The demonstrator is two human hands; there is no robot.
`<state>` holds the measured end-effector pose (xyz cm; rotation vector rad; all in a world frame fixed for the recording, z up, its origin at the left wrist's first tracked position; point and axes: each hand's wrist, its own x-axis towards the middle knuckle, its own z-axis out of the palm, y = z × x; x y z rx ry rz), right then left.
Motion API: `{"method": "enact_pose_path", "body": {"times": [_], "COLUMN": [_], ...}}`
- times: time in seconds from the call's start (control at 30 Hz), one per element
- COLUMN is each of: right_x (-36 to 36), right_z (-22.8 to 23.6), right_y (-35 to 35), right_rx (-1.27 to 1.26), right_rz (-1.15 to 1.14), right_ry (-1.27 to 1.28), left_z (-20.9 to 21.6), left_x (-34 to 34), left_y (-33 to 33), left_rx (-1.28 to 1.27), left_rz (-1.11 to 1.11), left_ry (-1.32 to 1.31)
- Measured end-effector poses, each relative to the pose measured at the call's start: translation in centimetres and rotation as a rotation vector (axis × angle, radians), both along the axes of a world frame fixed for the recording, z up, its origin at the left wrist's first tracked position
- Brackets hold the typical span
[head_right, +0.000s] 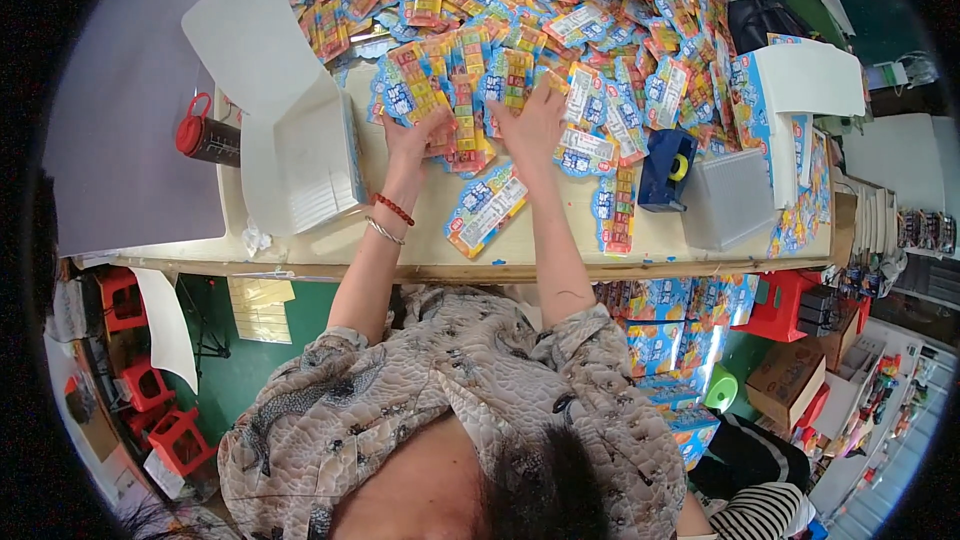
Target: Sorting a large quantity of small packets and packing them into cardboard boxes at a warehouse workstation.
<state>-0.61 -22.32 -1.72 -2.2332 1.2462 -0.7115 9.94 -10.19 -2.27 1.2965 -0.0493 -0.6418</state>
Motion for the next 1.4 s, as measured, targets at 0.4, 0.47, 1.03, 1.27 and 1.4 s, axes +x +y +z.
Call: {"method": "enact_pose_path", "body": {"times": [0.4,0.47,1.03,1.27,1.4], "right_x": [-1.8,-1.9,-6.4,-5.7,-4.9], "right_z": [2.7,2.5,-1.3,2.8,6.2], "right_y": [3.0,4.0,2.7,1.7,1.3], "right_rx": [0.52,0.582,0.778,0.394,0.025], "right_rz": [0.281,0.189,0.643,0.753,0.825], "right_ry": [-0.504,-0.771,-0.578,-0.096,0.106], "left_z": [5.0,5.8,3.7,3.9,4.2], "left_x": [-0.5,-0.8,-6.0,-2.5,-3.2], "left_y": [4.5,5.2,7.6,6.9,7.4], "left_rx": [0.082,0.197,0.887,0.757,0.744], "left_rz": [-0.226,-0.253,-0.507,-0.704,-0.718], "left_ry": [-0.246,-0.491,-1.521,-1.329,-1.328]}}
